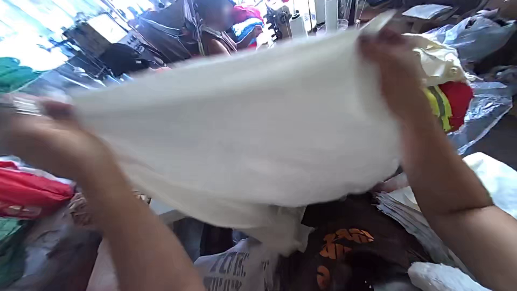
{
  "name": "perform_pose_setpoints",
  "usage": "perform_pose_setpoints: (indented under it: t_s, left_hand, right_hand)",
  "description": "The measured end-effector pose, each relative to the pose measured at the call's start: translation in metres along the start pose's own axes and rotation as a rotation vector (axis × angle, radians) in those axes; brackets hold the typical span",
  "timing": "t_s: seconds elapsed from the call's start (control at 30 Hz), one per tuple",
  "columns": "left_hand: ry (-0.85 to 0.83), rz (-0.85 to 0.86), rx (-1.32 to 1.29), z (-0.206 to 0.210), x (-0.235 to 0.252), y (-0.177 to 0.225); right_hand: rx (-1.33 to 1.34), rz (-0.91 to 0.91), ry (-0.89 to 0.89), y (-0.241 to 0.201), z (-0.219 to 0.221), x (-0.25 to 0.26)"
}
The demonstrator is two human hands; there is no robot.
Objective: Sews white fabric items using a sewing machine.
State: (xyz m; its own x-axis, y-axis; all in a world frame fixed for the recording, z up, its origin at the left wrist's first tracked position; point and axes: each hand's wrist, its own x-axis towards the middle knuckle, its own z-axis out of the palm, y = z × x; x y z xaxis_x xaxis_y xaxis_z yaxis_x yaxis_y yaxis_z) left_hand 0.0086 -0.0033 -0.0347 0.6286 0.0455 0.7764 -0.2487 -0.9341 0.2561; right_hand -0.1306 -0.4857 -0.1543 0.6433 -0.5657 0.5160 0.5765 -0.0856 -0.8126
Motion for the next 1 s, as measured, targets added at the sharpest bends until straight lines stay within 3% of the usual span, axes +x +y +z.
perform_pose_setpoints:
  t_s: [0.1, 0.2, 0.33, 0.43, 0.53, 0.67, 0.9, 1.0]
  left_hand:
    - [-0.253, 0.124, 0.021, 0.070, -0.065, -0.002]
    - [-0.533, 0.280, -0.312, 0.116, -0.121, 0.051]
    - [-0.939, 0.504, -0.784, 0.145, -0.171, 0.107]
    - [-1.083, 0.387, -1.024, 0.160, -0.171, 0.117]
    - [-1.057, 0.215, -1.177, 0.167, -0.168, 0.118]
    - [-0.952, 0.143, -1.194, 0.172, -0.174, 0.117]
    - [-0.958, 0.182, -1.208, 0.174, -0.176, 0.113]
    - [-0.877, 0.191, -1.224, 0.168, -0.168, 0.118]
  right_hand:
    - [-0.062, 0.279, -0.225, 0.068, 0.040, -0.052]
    - [-0.121, 0.351, -0.464, 0.090, 0.073, -0.106]
    - [-0.115, 0.292, -0.542, 0.104, 0.087, -0.132]
    - [-0.160, 0.307, -0.495, 0.104, 0.088, -0.133]
    - [-0.129, 0.275, -0.434, 0.106, 0.085, -0.133]
    - [-0.078, 0.184, -0.392, 0.118, 0.084, -0.138]
    - [-0.045, 0.196, -0.356, 0.121, 0.088, -0.136]
    - [-0.054, 0.184, -0.453, 0.121, 0.085, -0.138]
